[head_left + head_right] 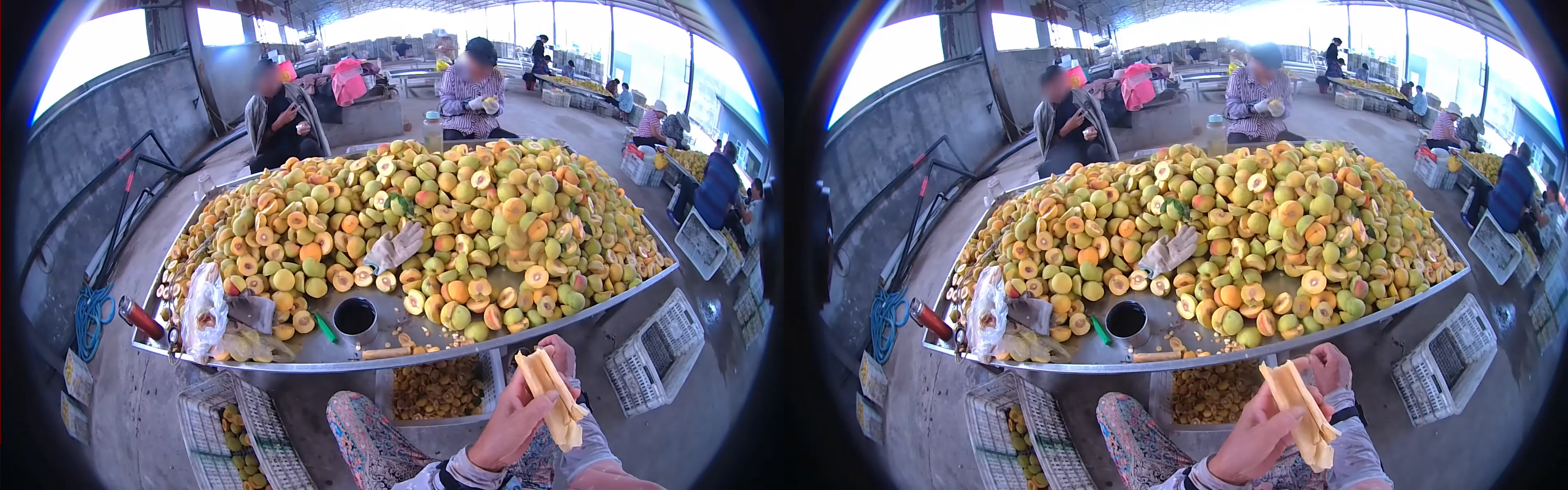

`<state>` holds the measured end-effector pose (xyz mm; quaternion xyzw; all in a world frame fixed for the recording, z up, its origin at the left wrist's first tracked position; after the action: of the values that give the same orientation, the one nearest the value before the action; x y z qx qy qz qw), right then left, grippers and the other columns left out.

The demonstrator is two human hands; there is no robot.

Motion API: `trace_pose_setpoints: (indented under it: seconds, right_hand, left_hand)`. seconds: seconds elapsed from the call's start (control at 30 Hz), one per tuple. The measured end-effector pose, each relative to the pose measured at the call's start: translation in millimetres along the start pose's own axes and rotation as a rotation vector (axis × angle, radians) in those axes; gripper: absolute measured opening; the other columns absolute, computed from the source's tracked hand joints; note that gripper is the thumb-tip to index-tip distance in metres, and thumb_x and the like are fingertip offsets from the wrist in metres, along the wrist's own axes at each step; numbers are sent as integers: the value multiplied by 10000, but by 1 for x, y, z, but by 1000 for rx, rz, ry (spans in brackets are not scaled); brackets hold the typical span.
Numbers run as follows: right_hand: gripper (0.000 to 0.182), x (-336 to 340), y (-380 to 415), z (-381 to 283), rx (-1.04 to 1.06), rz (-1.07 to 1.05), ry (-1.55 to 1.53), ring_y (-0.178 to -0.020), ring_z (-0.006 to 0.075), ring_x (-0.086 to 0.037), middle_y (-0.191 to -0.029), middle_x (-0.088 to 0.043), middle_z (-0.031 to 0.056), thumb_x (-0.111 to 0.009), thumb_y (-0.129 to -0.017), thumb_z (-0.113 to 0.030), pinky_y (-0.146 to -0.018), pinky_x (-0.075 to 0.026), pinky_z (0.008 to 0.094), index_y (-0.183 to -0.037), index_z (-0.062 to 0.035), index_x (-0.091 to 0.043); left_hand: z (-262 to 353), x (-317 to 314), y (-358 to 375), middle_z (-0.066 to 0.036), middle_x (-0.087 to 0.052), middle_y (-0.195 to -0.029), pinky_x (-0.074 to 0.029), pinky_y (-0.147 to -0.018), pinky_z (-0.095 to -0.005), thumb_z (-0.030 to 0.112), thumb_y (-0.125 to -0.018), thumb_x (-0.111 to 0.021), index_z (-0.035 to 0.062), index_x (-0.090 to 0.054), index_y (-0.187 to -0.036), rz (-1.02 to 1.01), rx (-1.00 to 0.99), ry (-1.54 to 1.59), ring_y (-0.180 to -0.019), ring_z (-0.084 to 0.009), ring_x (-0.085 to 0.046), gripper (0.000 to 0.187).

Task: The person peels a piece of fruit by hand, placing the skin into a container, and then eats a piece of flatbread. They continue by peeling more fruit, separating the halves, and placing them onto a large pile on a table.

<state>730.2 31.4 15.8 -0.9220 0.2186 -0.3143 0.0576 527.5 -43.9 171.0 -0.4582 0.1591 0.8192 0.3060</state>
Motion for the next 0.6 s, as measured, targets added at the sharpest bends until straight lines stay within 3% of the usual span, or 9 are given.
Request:
trace_pose_setpoints:
  seconds: [0.1,0.17,0.47,0.6]
  right_hand:
    - [89,-2,0,-4,29,13,-85,-652,225,-619,-745,-632,94,-670,-744,-87,-605,-495,325,-800,-45,-616]
    - [93,1,0,-13,33,21,79,-642,225,-616,-735,-630,90,-674,-745,-90,-601,-494,323,-801,-45,-616]
    - [90,-1,1,-14,27,13,84,-632,224,-621,-719,-628,90,-679,-750,-88,-588,-492,326,-795,-46,-613]
    - [93,-8,-2,10,-13,5,25,-627,223,-620,-718,-628,92,-682,-748,-84,-585,-489,325,-794,-44,-612]
  left_hand:
    - [4,-2,3,-159,-560,-1148,-499,-906,-351,31,-926,-468,38,-271,-1376,20,1,15,-1048,-219,-586,491]
    - [5,0,3,-158,-561,-1149,-495,-910,-349,25,-927,-464,40,-261,-1388,36,11,28,-1049,-219,-586,504]
    - [8,3,3,-143,-561,-1138,-483,-925,-337,11,-922,-476,52,-227,-1427,1,-35,36,-1069,-226,-583,564]
    - [9,6,4,-138,-565,-1126,-489,-917,-338,9,-921,-479,48,-245,-1416,10,-37,39,-1060,-227,-587,549]
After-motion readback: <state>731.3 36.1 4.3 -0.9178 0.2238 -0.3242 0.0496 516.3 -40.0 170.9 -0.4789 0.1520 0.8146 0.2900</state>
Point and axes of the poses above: each hand's wrist, its own y-axis away from the middle knuckle, its own x-axis out of the back of the hand, z = x × y, the point moved 5 cm from there along -y, towards the middle knuckle
